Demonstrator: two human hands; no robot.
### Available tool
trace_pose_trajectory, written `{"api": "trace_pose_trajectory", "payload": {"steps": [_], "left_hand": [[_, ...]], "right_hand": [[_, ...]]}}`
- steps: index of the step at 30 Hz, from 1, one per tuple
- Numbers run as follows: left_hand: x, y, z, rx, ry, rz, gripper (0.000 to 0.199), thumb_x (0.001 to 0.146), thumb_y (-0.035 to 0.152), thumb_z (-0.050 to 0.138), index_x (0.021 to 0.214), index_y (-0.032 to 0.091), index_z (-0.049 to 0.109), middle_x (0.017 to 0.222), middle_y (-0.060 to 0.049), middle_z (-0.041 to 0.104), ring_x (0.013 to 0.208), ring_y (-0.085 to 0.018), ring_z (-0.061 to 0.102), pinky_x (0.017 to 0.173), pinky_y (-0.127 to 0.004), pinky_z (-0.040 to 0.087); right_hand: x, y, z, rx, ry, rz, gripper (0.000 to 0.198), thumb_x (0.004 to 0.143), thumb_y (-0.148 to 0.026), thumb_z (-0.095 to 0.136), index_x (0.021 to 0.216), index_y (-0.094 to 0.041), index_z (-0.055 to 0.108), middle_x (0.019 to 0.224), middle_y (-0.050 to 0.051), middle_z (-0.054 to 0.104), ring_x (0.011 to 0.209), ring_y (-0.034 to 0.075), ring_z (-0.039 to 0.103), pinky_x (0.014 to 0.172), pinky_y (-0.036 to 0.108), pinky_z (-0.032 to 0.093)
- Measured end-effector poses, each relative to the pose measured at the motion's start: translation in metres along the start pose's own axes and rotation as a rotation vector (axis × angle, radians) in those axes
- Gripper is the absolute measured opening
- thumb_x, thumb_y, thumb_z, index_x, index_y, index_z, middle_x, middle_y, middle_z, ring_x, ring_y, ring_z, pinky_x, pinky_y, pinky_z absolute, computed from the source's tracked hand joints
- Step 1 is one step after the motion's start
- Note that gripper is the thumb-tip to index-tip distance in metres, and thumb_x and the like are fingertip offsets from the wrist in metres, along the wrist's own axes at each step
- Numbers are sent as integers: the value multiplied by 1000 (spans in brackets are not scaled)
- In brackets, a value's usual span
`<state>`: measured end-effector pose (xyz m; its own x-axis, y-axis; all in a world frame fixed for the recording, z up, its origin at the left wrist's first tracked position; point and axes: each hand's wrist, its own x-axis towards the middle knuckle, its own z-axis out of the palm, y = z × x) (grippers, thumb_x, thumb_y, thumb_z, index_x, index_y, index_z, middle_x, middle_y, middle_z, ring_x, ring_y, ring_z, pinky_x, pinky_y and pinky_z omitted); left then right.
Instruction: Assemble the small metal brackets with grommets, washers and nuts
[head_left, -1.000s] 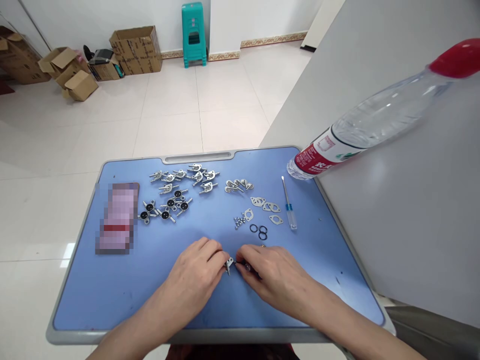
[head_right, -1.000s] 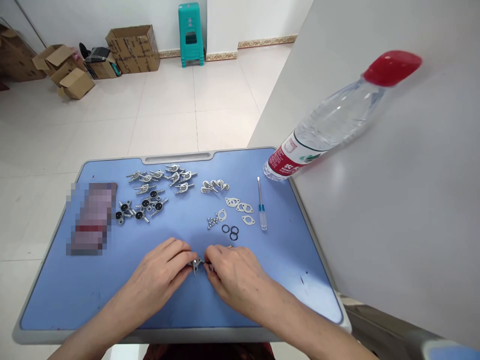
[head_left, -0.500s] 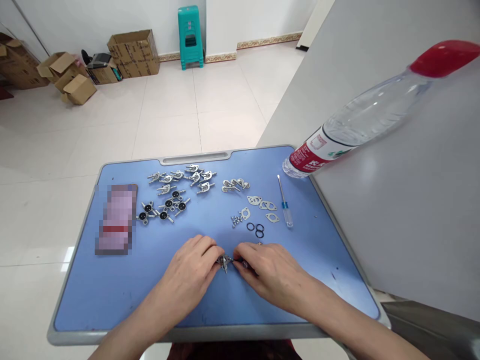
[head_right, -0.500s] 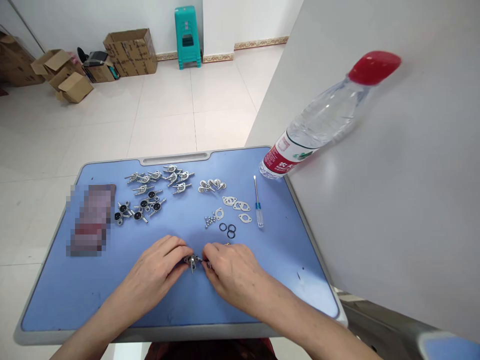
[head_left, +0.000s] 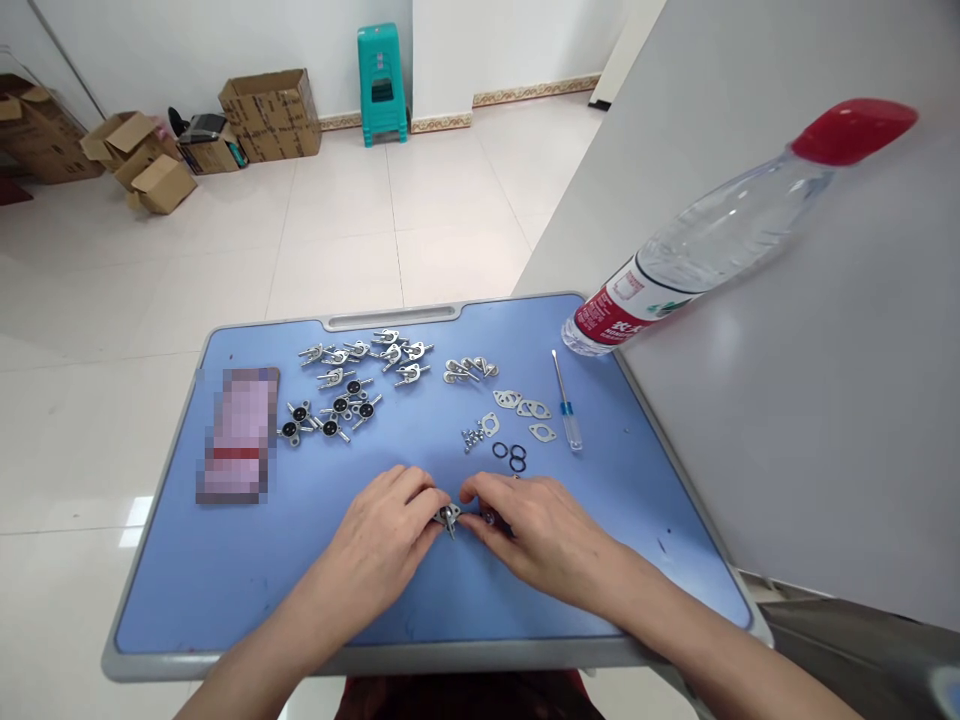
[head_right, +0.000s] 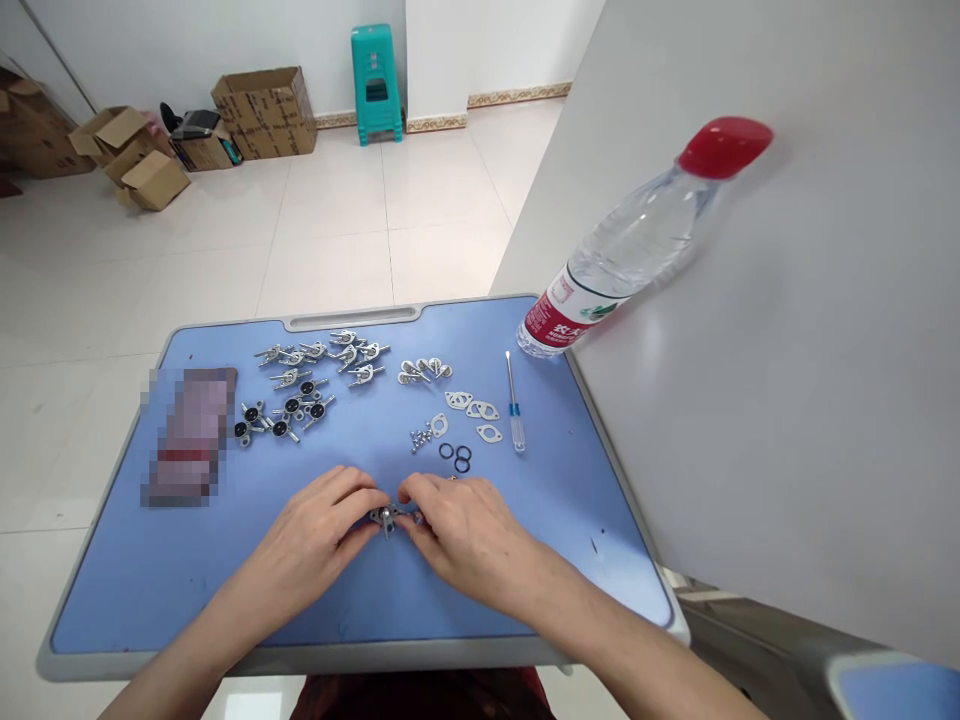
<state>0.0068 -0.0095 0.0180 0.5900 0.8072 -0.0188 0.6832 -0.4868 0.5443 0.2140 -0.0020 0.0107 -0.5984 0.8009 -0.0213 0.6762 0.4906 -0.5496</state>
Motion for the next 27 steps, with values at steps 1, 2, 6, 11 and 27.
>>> {"api": "trace_pose_trajectory", "payload": {"steps": [1,2,6,11,27], "left_hand": [[0,0,0,-4,6,-4,14,91,11,56,101,21,58,96,-2,58,88,-19,55,75,-32,47],[0,0,0,-9,13,-8,14,90,12,58,101,20,58,96,-2,58,88,-19,55,75,-32,47],[1,0,1,10,33,-2,14,87,12,61,99,20,59,94,-1,59,86,-18,55,74,-32,45],[2,-1,1,19,38,-3,12,88,9,59,94,19,62,91,-1,59,83,-18,55,71,-30,45],[3,-2,6,-32,17,-19,11,90,8,55,92,17,60,91,-1,59,83,-17,54,69,-30,44]], "right_hand": [[0,-1,-1,1,6,-5,4,89,-18,56,93,-18,56,75,-1,66,56,13,58,52,26,30],[0,-2,-2,5,11,-16,3,90,-21,57,91,-18,56,73,-1,65,55,13,57,52,26,29],[-1,-6,0,13,29,-85,15,90,-30,60,82,-17,56,69,-1,62,53,12,52,51,26,28],[0,-6,11,-28,123,-143,22,94,-24,47,75,-17,55,62,-1,58,47,11,44,48,26,21],[0,-13,19,-73,193,-186,33,98,-20,34,71,-16,53,57,-2,54,44,10,43,47,26,23]]}}
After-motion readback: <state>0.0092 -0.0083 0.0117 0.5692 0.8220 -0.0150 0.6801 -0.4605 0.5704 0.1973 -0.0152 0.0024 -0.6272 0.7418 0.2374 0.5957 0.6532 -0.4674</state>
